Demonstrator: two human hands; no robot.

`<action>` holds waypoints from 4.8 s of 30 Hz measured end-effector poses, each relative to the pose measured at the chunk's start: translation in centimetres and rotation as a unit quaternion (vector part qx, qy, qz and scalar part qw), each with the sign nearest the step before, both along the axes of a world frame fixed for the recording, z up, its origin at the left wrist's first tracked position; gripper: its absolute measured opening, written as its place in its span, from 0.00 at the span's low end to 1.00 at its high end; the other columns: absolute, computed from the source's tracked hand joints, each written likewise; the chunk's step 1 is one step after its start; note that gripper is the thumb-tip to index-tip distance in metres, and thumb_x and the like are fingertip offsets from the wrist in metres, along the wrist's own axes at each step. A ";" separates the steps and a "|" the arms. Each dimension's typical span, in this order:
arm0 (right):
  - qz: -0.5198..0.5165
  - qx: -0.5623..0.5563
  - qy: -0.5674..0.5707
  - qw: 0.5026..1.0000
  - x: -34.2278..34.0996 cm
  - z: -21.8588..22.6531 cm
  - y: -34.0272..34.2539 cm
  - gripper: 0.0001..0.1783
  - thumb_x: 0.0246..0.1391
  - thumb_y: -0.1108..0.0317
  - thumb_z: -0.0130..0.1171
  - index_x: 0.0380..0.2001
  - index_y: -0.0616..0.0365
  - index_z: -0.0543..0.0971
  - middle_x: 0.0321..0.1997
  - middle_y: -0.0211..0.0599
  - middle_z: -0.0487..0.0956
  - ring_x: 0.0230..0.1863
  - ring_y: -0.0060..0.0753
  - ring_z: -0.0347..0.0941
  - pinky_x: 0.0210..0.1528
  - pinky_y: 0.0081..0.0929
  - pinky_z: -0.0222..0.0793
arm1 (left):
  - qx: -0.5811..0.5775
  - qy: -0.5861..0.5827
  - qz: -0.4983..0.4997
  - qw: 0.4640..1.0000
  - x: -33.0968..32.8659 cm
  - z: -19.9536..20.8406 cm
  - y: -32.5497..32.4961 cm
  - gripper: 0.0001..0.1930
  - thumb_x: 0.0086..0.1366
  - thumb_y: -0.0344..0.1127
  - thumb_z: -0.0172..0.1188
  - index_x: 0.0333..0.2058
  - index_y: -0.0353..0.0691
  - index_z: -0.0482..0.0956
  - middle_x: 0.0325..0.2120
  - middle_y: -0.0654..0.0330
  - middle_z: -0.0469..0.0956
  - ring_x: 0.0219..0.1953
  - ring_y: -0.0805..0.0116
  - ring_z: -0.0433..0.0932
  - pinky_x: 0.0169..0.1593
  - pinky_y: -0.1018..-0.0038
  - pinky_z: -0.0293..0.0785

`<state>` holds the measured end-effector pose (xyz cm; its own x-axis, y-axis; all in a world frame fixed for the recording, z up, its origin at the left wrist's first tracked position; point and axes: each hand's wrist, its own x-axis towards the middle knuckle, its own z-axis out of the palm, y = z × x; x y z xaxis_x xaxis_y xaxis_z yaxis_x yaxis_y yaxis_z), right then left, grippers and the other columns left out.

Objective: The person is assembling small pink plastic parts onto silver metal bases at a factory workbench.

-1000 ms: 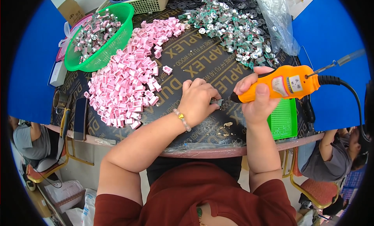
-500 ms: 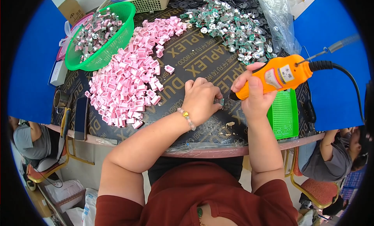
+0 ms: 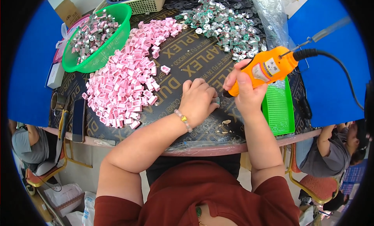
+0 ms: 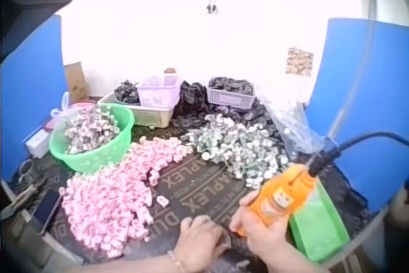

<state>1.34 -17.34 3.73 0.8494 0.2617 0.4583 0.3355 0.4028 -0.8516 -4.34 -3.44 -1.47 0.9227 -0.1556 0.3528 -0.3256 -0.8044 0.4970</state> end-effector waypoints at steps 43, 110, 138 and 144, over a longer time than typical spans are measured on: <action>-0.304 -0.038 -0.096 0.947 7.3 2.9 -15.7 0.12 0.62 0.66 0.56 0.42 0.63 0.70 0.23 0.33 0.74 0.23 0.23 0.72 0.27 0.22 0.71 | 0.040 -0.063 -0.014 0.997 -0.1 0.6 0.4 0.11 0.45 0.35 0.69 0.31 0.45 0.81 0.32 0.64 0.77 0.50 0.60 0.70 0.58 0.56 0.55; 0.008 0.090 -0.072 0.993 -1.7 -0.2 -1.4 0.31 0.56 0.44 0.60 0.47 0.59 0.65 0.24 0.36 0.74 0.23 0.29 0.71 0.28 0.30 0.73 | -0.021 -0.125 -0.022 0.992 0.1 0.1 0.4 0.08 0.45 0.38 0.71 0.23 0.48 0.81 0.31 0.70 0.75 0.52 0.64 0.70 0.56 0.55 0.55; 0.069 0.085 -0.026 0.994 -1.7 -0.7 -0.5 0.23 0.58 0.61 0.62 0.48 0.63 0.66 0.26 0.37 0.76 0.26 0.28 0.72 0.32 0.26 0.72 | 0.016 -0.088 -0.037 0.995 0.2 -0.6 -0.1 0.10 0.45 0.36 0.68 0.29 0.44 0.83 0.32 0.63 0.75 0.53 0.62 0.68 0.60 0.56 0.55; 0.064 -0.012 -0.009 0.998 -1.9 -0.7 -0.1 0.22 0.58 0.56 0.61 0.45 0.58 0.67 0.25 0.37 0.74 0.25 0.30 0.71 0.31 0.30 0.71 | 0.037 -0.101 -0.031 0.994 0.4 -0.9 -0.3 0.12 0.45 0.37 0.68 0.29 0.40 0.80 0.33 0.62 0.76 0.54 0.61 0.67 0.58 0.60 0.57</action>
